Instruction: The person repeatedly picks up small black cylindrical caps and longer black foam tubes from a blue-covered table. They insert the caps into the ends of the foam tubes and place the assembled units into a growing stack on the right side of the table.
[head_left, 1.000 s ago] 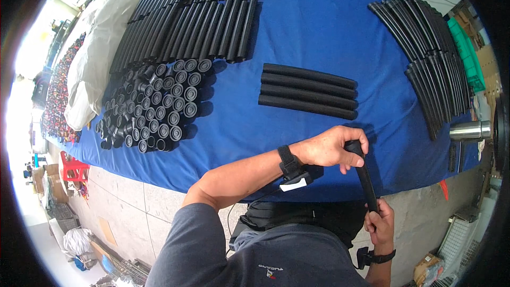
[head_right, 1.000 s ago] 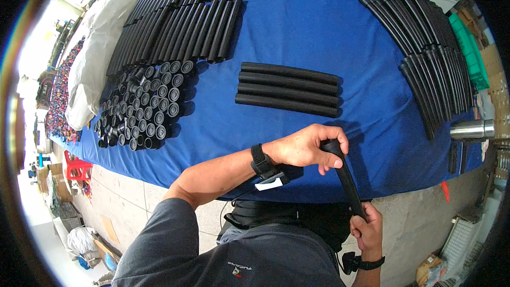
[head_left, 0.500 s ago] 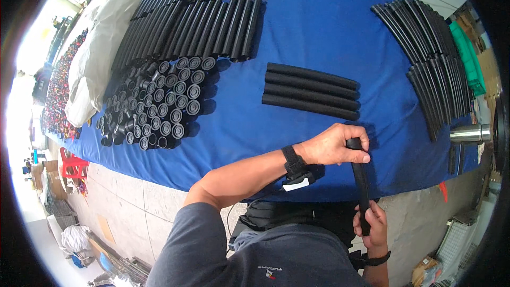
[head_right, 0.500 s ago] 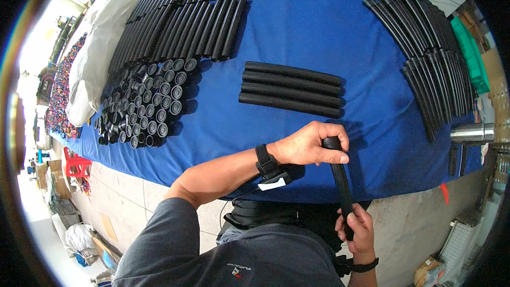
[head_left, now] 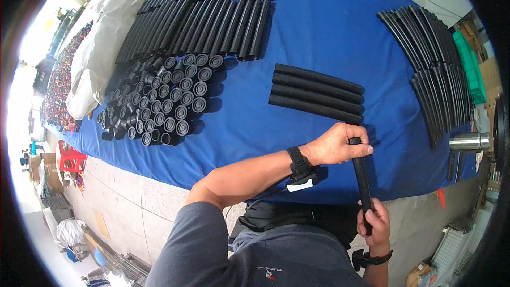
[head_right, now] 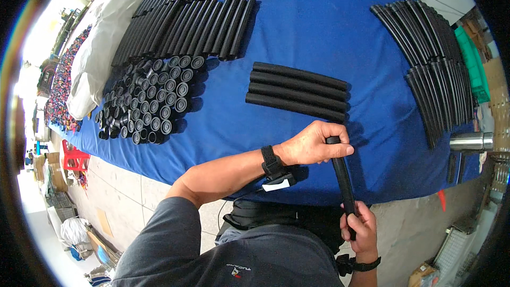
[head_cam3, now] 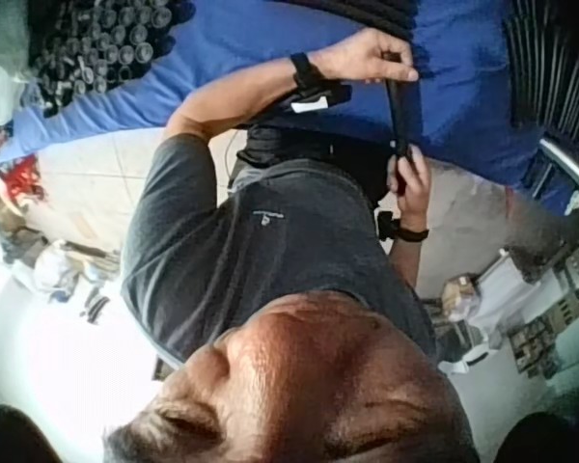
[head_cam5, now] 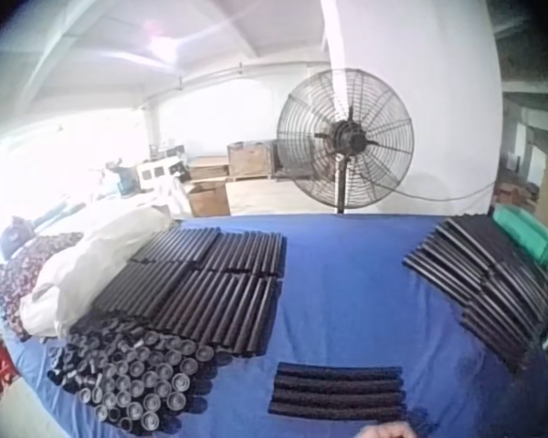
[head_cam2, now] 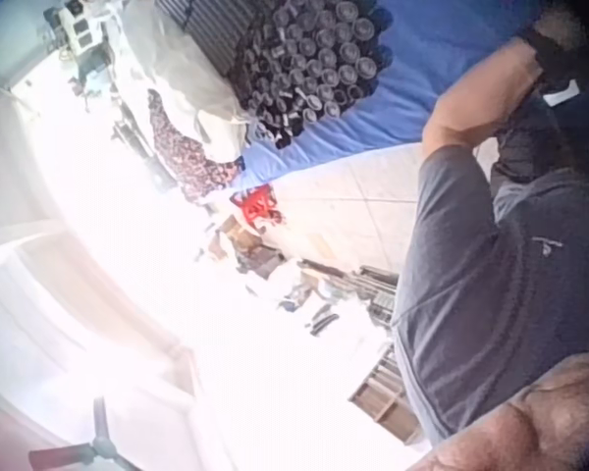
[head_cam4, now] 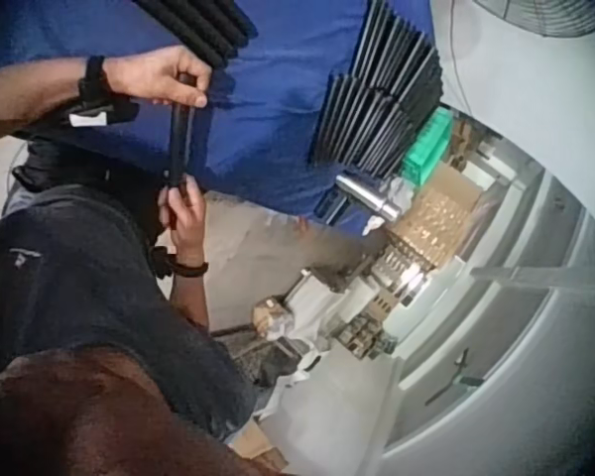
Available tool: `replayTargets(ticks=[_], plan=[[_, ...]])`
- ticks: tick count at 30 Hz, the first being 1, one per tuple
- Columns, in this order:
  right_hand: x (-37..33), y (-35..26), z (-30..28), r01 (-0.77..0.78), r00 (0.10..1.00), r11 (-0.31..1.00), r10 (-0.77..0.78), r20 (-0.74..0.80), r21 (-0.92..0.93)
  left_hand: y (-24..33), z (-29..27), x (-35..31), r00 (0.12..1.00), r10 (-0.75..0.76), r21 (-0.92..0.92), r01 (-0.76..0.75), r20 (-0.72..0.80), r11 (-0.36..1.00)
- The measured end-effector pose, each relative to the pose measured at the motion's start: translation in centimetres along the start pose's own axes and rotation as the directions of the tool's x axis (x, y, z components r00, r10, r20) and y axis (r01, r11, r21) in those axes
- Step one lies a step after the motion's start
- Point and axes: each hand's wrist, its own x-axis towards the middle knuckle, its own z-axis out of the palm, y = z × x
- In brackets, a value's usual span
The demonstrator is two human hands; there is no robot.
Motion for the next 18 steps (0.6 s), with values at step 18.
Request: replayTargets(ticks=[18], plan=[[1.4, 2.1, -0.2, 0.267, 0.889, 0.743, -0.435, -0.14, -0.614, 0.0, 0.1, 0.3, 0.998, 0.009, -0.015, -0.01, -0.06, 1.0]])
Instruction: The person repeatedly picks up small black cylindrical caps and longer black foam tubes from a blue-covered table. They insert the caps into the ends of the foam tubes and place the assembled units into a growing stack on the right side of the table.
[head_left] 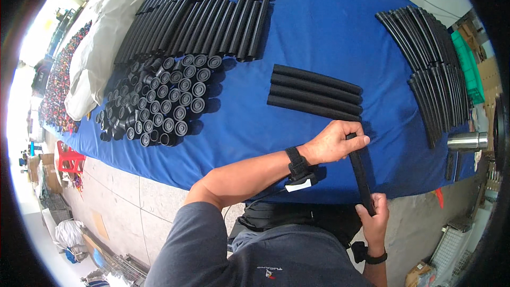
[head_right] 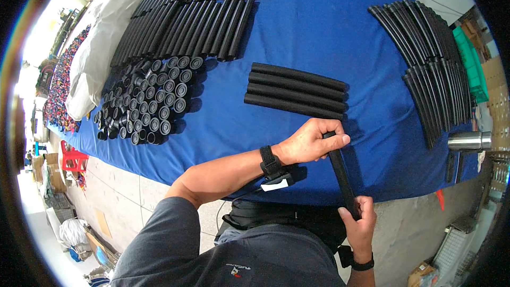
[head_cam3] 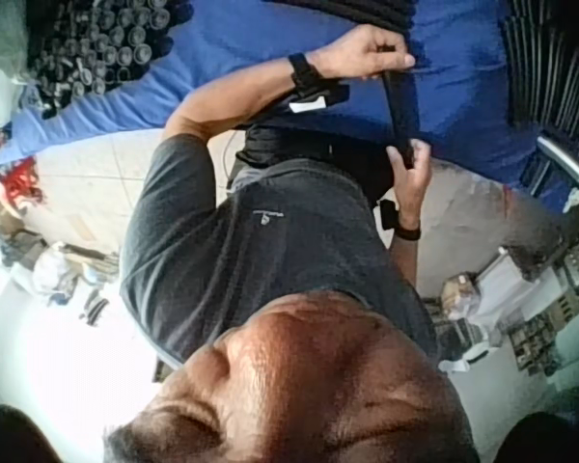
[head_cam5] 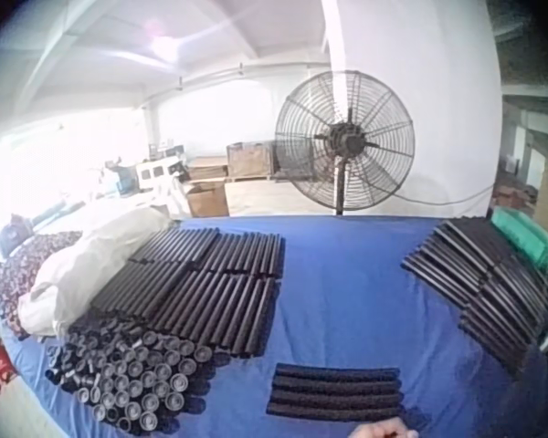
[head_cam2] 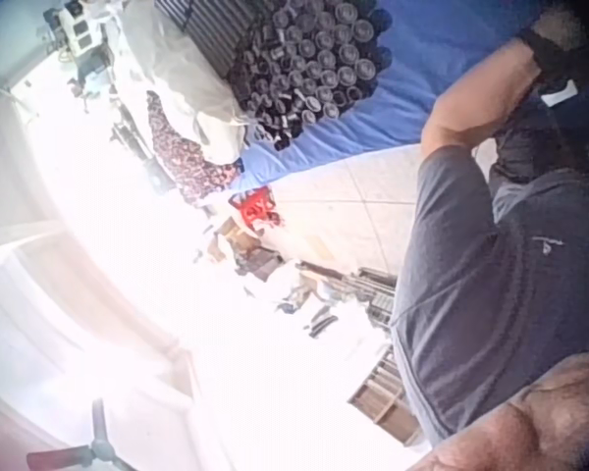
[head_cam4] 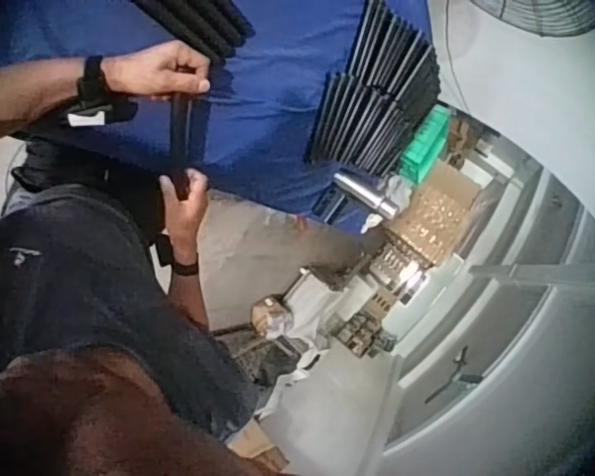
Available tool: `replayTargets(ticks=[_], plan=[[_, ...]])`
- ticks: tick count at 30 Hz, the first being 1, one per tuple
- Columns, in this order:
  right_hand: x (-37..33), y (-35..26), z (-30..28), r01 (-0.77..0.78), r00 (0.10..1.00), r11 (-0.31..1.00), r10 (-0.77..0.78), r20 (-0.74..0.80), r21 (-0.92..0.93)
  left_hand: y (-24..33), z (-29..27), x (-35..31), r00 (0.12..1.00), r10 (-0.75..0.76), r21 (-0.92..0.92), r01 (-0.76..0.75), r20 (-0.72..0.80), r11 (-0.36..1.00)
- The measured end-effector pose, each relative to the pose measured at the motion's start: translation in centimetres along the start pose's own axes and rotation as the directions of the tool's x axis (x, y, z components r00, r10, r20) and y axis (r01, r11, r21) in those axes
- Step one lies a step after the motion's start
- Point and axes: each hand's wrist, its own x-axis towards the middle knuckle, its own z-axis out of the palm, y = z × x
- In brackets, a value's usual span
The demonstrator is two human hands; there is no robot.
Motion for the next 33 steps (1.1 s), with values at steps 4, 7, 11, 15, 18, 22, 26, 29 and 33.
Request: replayTargets(ticks=[4, 7, 11, 15, 18, 22, 26, 29, 33], plan=[[0.2, -1.8, -2.3, -0.506, 0.853, 0.705, 0.326, 0.407, 0.496, -0.2, -0.1, -0.1, 1.0, 0.006, -0.005, -0.006, 0.009, 1.0], [0.1, -1.4, -0.6, -0.06, 0.989, 0.976, 0.03, 0.144, 0.211, -0.7, 0.0, 0.2, 0.999, 0.049, 0.026, -0.049, -0.018, 0.998], [0.0, -0.6, -0.1, -0.126, 0.99, 0.96, 0.106, 0.09, 0.251, -0.7, -0.3, -0.2, 0.998, 0.053, 0.055, -0.051, -0.036, 0.997], [0.0, -2.0, -1.1, -0.377, 0.924, 0.817, 0.302, 0.232, 0.436, -0.6, -0.3, -0.3, 0.999, 0.018, 0.008, -0.018, -0.028, 1.0], [0.2, -1.6, 0.4, 0.121, 0.992, 0.991, -0.122, -0.017, -0.052, -1.0, 0.0, 0.2, 0.992, 0.109, 0.099, -0.103, -0.058, 0.99], [1.5, -2.1, -1.3, -0.156, 0.973, 0.982, 0.134, 0.185, 0.107, 0.7, -0.3, -0.4, 0.99, -0.052, 0.016, 0.054, -0.131, 0.998], [1.7, -2.0, -3.6, -0.593, 0.757, 0.627, 0.219, 0.616, 0.505, 0.7, 0.5, -0.2, 0.986, -0.097, -0.049, 0.092, -0.133, 0.995], [1.7, -1.6, -1.7, 0.154, 0.985, 0.986, -0.148, 0.084, -0.066, -0.1, 0.6, 0.5, 0.986, -0.086, -0.036, 0.082, -0.141, 0.996], [2.6, -1.9, -4.2, -0.389, 0.844, 0.833, 0.151, 0.515, 0.393, 0.6, 0.4, -0.1, 0.987, -0.098, -0.131, 0.081, -0.129, 0.988]])
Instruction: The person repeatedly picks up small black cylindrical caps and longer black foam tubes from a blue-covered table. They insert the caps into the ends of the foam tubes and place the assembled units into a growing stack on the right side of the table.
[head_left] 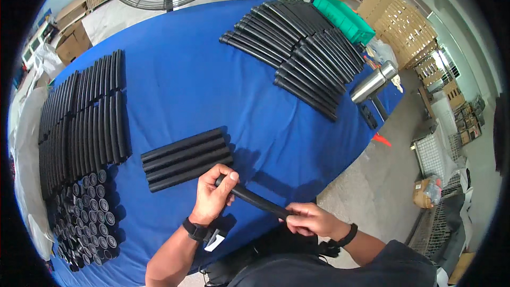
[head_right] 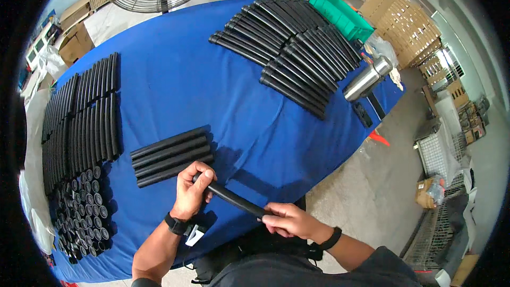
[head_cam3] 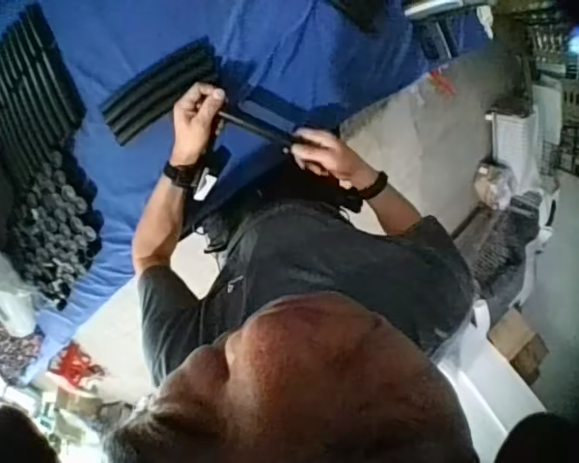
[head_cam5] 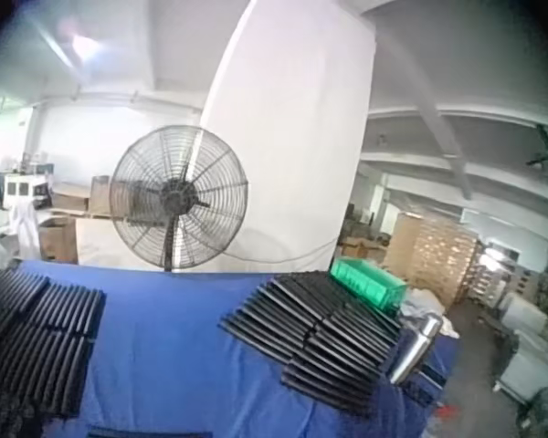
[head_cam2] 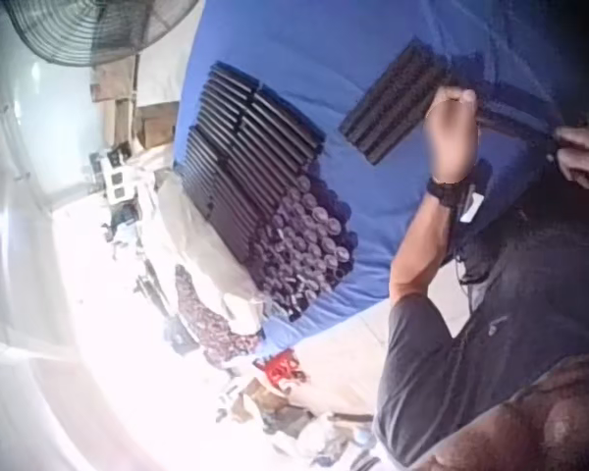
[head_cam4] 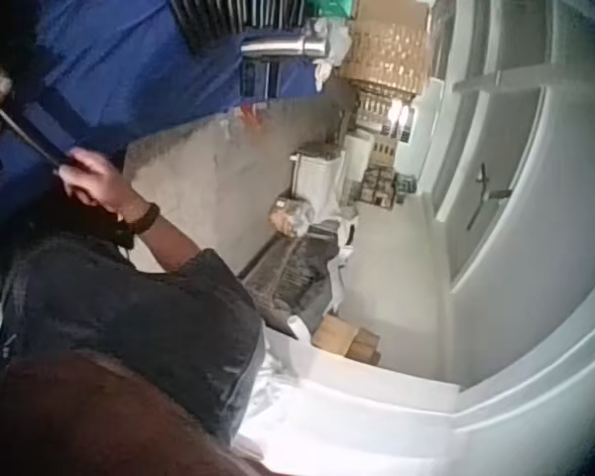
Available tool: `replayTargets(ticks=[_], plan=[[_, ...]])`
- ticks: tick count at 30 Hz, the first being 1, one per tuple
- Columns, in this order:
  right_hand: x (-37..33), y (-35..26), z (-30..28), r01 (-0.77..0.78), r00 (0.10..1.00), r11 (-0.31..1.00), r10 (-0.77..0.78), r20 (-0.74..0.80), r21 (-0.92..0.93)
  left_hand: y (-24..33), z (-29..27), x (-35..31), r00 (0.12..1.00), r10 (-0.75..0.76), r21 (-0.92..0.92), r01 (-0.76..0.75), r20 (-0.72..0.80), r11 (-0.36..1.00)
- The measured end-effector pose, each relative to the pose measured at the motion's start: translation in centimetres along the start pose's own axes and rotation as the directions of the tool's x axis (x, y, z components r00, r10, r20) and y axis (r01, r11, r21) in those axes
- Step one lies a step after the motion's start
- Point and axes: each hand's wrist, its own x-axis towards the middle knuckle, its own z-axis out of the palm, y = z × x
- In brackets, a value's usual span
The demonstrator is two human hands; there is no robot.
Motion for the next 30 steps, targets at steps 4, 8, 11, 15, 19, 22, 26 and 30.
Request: replayTargets(ticks=[4, 8, 11, 15, 19, 22, 26, 30], plan=[[0.4, -1.2, -0.3, 0.141, 0.979, 0.895, -0.063, 0.192, -0.423, -0.3, -0.3, -0.2, 0.996, 0.023, -0.014, -0.022, 0.084, 1.0], [1.6, -4.2, -0.8, 0.271, 0.962, 0.701, -0.172, 0.212, -0.66, 0.1, -0.3, -0.2, 0.991, 0.103, -0.016, -0.102, 0.083, 0.995], [2.4, -6.1, -2.3, 0.22, 0.968, 0.669, -0.061, 0.243, -0.71, -0.1, -0.5, -0.1, 0.986, 0.138, -0.123, -0.126, 0.094, 0.984], [3.5, -12.2, -6.2, 0.227, 0.973, 0.569, -0.168, 0.159, -0.79, -0.2, 0.1, 0.5, 0.983, 0.177, -0.282, -0.154, 0.057, 0.947], [8.9, -19.9, -11.5, 0.168, 0.933, 0.224, -0.351, 0.082, -0.96, 0.1, -0.7, 0.1, 0.98, 0.015, -0.097, 0.004, 0.2, 0.995], [15.1, -23.8, -16.2, 0.055, 0.873, -0.033, -0.483, 0.064, -0.998, -0.3, -0.8, 0.4, 0.967, -0.027, -0.056, 0.042, 0.255, 0.998], [24.0, -26.4, -21.3, -0.165, 0.84, -0.196, -0.542, -0.033, -0.967, -0.8, -0.4, 0.6, 0.959, 0.001, 0.009, -0.004, 0.283, 1.0], [30.0, -27.3, -22.4, -0.333, 0.824, -0.144, -0.525, -0.213, -0.932, -0.6, -0.8, 0.6, 0.957, -0.021, 0.051, 0.006, 0.291, 0.999]])
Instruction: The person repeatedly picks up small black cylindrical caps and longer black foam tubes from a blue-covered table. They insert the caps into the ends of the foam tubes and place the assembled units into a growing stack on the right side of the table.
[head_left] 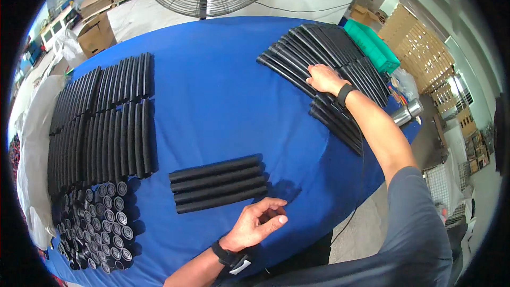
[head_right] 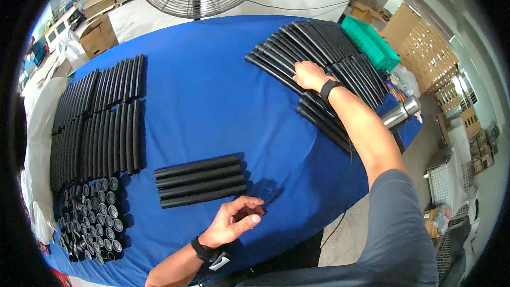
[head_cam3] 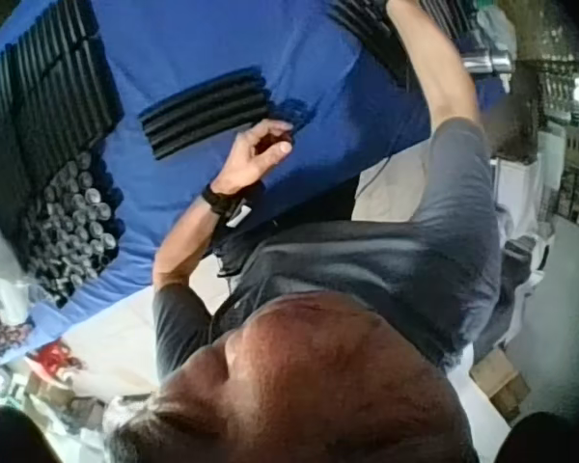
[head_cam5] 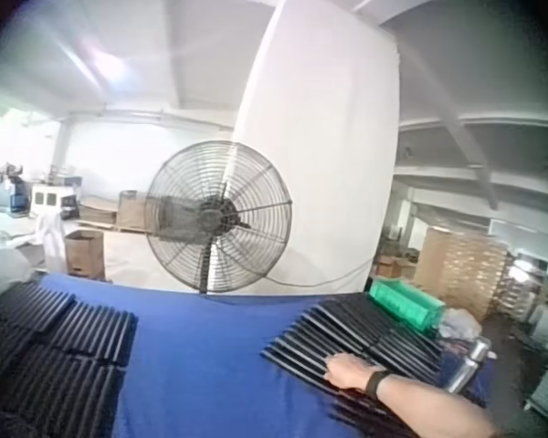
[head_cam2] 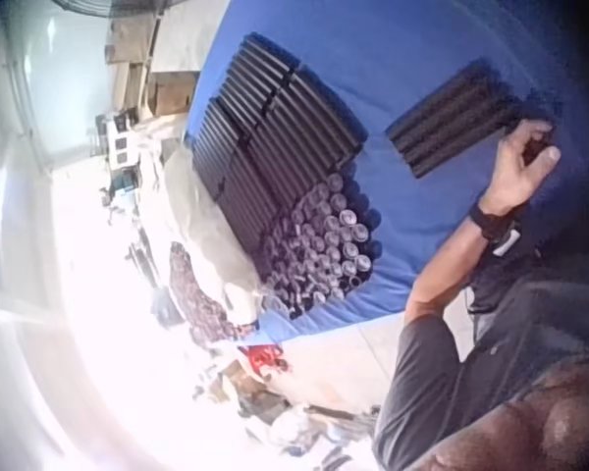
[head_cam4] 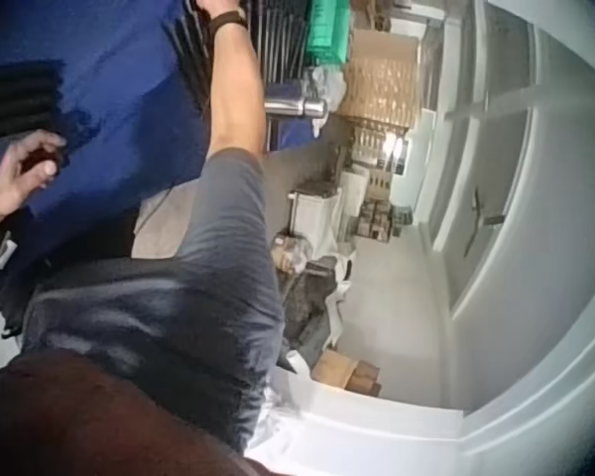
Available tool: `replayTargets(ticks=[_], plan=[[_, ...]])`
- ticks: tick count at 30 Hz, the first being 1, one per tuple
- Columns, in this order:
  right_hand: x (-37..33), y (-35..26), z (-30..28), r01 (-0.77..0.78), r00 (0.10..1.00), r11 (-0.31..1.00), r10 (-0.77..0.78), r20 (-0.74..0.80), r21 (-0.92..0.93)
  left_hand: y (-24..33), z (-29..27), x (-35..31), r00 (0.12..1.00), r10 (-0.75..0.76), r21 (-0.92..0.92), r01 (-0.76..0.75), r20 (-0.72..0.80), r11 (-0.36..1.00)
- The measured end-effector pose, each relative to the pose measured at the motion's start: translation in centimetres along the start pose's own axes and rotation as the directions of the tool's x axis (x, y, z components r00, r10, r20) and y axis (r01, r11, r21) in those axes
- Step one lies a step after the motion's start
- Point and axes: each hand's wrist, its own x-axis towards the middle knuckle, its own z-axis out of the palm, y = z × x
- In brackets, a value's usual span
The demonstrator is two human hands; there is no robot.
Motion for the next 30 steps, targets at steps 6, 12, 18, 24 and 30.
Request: replayTargets(ticks=[6, 12, 18, 24, 30], plan=[[2.6, -0.1, 1.9, -0.093, 0.995, 0.996, 0.093, 0.038, -0.015, 0.3, 0.4, 0.2, 0.997, 0.072, 0.062, -0.07, -0.034, 0.996], [2.5, -0.5, 2.4, -0.158, 0.986, 0.987, 0.158, -0.045, 0.01, 0.3, 0.1, 0.3, 0.995, 0.095, 0.102, -0.09, -0.041, 0.991], [2.9, -0.3, 3.0, -0.101, 0.986, 0.994, 0.104, -0.133, 0.03, 1.1, -0.1, 0.4, 1.0, 0.016, 0.153, -0.016, 0.0, 0.988], [4.1, 1.9, 4.2, -0.056, 0.99, 0.998, 0.056, -0.125, 0.002, 1.3, 0.2, 0.4, 1.0, 0.019, 0.187, -0.021, 0.011, 0.982], [0.7, 1.1, 2.4, 0.015, 0.943, 0.961, 0.078, -0.323, 0.275, 0.7, 0.4, 0.6, 0.997, 0.072, 0.23, -0.073, 0.013, 0.97]])
